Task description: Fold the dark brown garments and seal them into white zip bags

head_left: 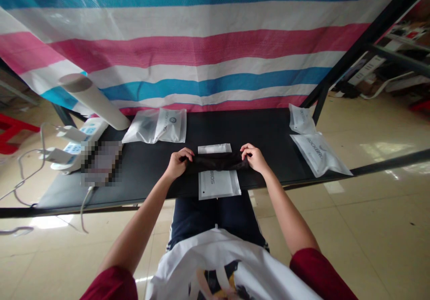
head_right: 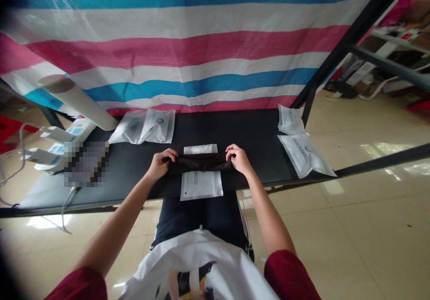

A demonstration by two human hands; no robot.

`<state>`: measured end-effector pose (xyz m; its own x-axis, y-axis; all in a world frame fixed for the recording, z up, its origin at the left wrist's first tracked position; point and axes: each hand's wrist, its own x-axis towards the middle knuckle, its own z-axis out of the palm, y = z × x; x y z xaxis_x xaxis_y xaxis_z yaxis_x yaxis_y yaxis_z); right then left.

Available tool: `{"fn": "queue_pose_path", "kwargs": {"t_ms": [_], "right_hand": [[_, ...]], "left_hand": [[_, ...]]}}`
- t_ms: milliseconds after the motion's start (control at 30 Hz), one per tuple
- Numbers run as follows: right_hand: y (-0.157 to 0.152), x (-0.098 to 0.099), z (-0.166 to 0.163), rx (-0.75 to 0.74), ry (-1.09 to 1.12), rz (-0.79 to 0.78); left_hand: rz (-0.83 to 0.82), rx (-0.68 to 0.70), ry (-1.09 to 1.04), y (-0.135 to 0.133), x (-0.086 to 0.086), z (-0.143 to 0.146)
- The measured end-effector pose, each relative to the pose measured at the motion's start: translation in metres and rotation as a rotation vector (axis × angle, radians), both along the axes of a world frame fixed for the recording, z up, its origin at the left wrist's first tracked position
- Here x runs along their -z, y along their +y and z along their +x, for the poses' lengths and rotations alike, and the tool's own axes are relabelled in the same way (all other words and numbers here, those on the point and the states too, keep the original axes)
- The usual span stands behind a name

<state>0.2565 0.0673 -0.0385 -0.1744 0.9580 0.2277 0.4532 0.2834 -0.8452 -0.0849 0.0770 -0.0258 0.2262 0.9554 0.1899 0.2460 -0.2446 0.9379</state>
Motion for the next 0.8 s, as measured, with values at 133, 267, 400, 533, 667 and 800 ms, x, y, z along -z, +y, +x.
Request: {"fn": "queue_pose_path", "kwargs": {"t_ms": [133,267,400,533,667,800], "right_hand": [[-0.003,-0.003,-0.002,0.023,-0.035,0.015],[-0.009,-0.012,-0.002,-0.008,-0.036,-0.033],[-0.015,-0.017,-0.003,0.015,-0.088,-0.04],[-0.018,-0.011,0.0,0.109,-0.234,0.077],[-0.024,-0.005,0.005,0.18,-0.384,0.128],[-0.027,-0.004,0.004,0.164,-0.41,0.127]], "left_hand": [[0.028,-0.037,0.046,-0.004,-0.001,-0.004],[0.018,-0.03,0.097,-0.015,-0.009,-0.017],[0.024,-0.003,0.25,-0.029,-0.012,-0.025],[0.144,-0.152,0.446,-0.036,-0.002,-0.018],[0.221,-0.241,0.671,-0.037,0.007,-0.014],[0.198,-0.184,0.813,-0.035,0.002,-0.015]]}}
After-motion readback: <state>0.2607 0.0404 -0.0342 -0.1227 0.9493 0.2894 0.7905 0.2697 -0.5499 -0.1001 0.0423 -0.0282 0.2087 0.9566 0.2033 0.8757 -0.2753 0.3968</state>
